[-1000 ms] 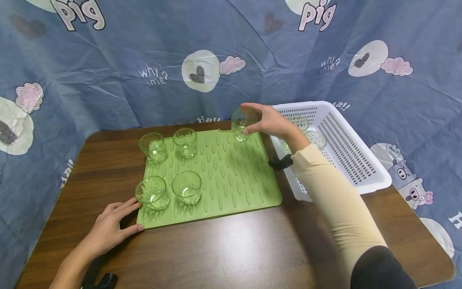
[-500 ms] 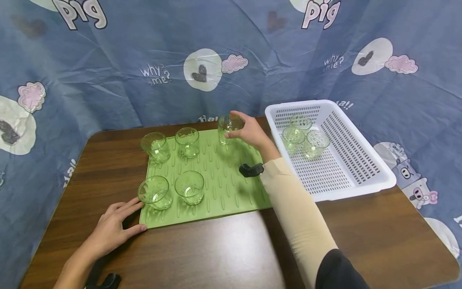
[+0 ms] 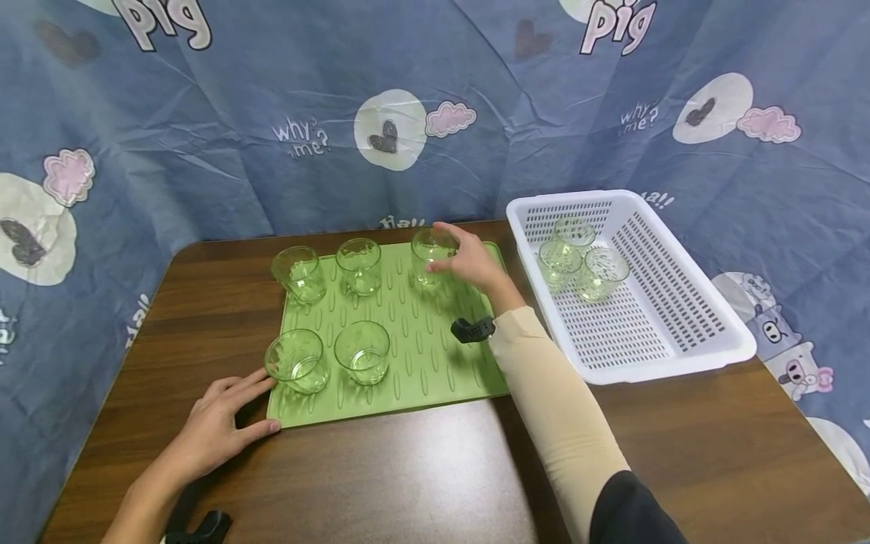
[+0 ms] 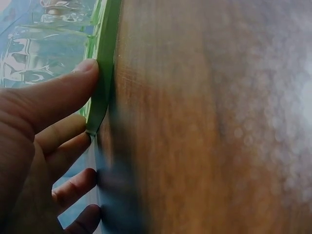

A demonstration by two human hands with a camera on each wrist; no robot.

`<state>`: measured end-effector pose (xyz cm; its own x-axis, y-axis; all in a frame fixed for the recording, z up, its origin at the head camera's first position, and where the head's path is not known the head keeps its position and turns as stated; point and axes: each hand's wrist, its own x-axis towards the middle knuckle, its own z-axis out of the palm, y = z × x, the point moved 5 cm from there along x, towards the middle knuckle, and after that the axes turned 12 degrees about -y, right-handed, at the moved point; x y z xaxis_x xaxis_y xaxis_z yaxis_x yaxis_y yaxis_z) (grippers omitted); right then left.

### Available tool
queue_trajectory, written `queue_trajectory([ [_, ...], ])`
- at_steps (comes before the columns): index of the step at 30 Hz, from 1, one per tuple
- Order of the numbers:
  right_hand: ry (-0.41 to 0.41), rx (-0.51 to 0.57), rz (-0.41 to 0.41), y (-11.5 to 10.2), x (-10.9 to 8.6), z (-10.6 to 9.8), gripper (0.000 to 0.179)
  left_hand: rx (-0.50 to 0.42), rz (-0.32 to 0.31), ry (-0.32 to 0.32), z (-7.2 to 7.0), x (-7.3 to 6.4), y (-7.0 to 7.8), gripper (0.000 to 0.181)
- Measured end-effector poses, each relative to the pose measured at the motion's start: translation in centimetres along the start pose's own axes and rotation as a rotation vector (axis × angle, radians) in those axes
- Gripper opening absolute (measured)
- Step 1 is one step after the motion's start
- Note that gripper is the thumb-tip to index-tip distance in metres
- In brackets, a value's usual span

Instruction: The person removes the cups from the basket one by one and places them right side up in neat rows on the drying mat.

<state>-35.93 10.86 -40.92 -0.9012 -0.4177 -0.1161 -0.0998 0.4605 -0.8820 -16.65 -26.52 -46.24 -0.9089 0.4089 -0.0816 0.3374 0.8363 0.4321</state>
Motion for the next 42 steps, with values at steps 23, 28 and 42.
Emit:
queue_trajectory([
  [23, -0.039, -0.007, -0.057, 0.8, 1.4, 1.2, 0.085, 0.010, -0.013, -0.008, 0.0, -0.2, 0.1, 0.066],
  [28, -0.041, -0.016, -0.052, 0.8, 1.6, 1.3, 0.085, 0.016, -0.018, -0.015, 0.0, -0.2, 0.1, 0.066],
  [42, -0.043, 0.183, -0.058, 1.7, 2.0, 2.0, 0.085, 0.022, 0.005, 0.021, -0.2, -0.2, 0.2, 0.065],
])
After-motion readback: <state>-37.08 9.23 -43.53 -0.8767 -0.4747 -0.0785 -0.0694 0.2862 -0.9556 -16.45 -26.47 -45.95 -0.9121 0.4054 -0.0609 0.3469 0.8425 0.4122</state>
